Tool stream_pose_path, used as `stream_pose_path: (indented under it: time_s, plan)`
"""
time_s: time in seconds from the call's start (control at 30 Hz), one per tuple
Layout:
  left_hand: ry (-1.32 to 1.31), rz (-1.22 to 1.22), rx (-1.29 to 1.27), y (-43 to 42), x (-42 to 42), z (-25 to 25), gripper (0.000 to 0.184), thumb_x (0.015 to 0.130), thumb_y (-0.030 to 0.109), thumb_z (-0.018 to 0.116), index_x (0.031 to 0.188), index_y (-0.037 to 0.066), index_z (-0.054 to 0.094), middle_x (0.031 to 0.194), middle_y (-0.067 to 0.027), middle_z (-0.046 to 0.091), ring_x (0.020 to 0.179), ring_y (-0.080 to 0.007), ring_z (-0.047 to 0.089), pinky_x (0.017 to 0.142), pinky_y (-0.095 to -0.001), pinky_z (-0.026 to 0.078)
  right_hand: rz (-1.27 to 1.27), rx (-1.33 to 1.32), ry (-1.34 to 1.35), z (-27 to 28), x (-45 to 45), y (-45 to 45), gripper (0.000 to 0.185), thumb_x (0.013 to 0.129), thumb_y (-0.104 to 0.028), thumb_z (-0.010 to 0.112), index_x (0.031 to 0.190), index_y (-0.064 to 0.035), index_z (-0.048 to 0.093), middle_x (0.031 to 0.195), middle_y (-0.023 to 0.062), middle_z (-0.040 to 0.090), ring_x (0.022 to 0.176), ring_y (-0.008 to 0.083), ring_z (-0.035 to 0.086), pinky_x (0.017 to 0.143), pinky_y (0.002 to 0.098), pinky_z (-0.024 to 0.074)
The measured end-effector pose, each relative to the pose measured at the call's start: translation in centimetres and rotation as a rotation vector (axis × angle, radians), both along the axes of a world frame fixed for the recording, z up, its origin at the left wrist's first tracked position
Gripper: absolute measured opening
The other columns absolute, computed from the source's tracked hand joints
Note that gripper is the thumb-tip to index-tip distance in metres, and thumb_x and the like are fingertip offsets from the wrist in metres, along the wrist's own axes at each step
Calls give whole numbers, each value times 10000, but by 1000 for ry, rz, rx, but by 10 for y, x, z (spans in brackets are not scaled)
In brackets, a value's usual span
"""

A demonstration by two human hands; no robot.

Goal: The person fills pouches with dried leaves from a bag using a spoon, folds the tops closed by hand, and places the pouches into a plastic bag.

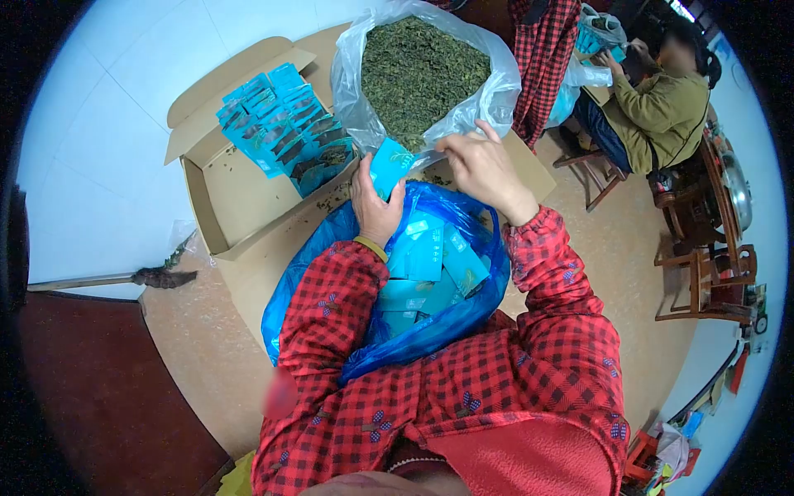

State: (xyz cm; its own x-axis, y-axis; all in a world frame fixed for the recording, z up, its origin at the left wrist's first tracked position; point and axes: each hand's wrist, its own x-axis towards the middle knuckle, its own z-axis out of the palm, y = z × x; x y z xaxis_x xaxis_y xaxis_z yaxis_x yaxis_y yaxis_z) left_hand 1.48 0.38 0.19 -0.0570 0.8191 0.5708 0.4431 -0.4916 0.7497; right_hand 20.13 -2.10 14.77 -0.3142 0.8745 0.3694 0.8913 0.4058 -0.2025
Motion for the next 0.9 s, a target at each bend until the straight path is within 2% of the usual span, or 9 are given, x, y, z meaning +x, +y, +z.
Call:
stream_pose_path:
  time_s: [0.17, 0.33, 0.47, 0.57, 0.6, 0.7, 0.73, 0.83, 0.9]
  plan:
    - [-7, -10, 2, 0, 1, 1, 723, 821, 274, 718, 1405, 4, 390, 1278, -238, 528, 1192, -419, 489, 1019, -506, 360, 248, 126, -211, 12, -32, -10, 194, 842, -19, 601, 995, -112, 677, 941, 53, 700, 931, 248, 646, 1101, 498, 345]
    - [-40, -17, 12, 1, -1, -7, 676, 827, 277, 716, 1370, 1, 422, 1259, -237, 539, 1179, -420, 496, 1008, -503, 370, 291, 198, -176, 19, -34, -13, 201, 854, -43, 618, 1032, -116, 675, 994, 38, 700, 987, 220, 643, 1092, 491, 358]
    - [-102, -7, 4, 2, 1, -8, 646, 827, 270, 722, 1344, 4, 440, 1241, -235, 547, 1161, -421, 506, 992, -505, 382, 240, 157, -126, 27, -23, -12, 159, 874, -77, 639, 1021, -112, 688, 959, 58, 706, 930, 242, 659, 1056, 478, 407]
    - [-131, 10, 10, 1, 1, -9, 635, 823, 260, 730, 1332, 5, 447, 1229, -233, 551, 1146, -421, 515, 980, -507, 392, 101, 237, -18, 25, -12, 3, 131, 880, -108, 620, 980, -70, 696, 850, 66, 700, 818, 266, 652, 863, 412, 512]
    - [-133, 13, 16, 0, 1, -9, 636, 820, 253, 734, 1330, 5, 448, 1224, -232, 553, 1140, -421, 518, 976, -506, 395, 101, 236, -17, 22, -11, 9, 131, 880, -108, 620, 980, -70, 696, 850, 66, 700, 818, 266, 652, 863, 412, 512]
    - [-132, 15, 36, 1, 2, -6, 636, 814, 241, 742, 1327, 5, 449, 1215, -230, 557, 1128, -422, 525, 968, -506, 402, -112, -190, 193, 8, -10, 37, 215, 975, -208, 565, 976, -33, 689, 855, 109, 714, 776, 260, 696, 770, 405, 546]
    - [-129, 15, 35, 1, 2, -5, 637, 812, 239, 743, 1327, 5, 450, 1213, -229, 558, 1125, -423, 527, 966, -505, 405, -109, -188, 196, 2, -8, 47, 215, 975, -208, 565, 976, -33, 689, 855, 109, 714, 776, 260, 696, 770, 405, 546]
    - [-118, 26, 26, -1, 1, -6, 637, 810, 234, 747, 1326, 5, 451, 1208, -227, 561, 1118, -423, 532, 962, -502, 410, -148, -546, 573, -23, -3, 78, 277, 991, -254, 535, 962, -21, 682, 791, 116, 714, 735, 257, 704, 658, 390, 538]
    - [-110, 23, 28, 0, 1, -7, 636, 810, 238, 747, 1326, 8, 454, 1210, -227, 562, 1123, -422, 531, 963, -501, 411, -203, -447, 473, -32, 8, 92, 274, 989, -257, 538, 958, -27, 683, 767, 116, 711, 717, 266, 703, 651, 392, 537]
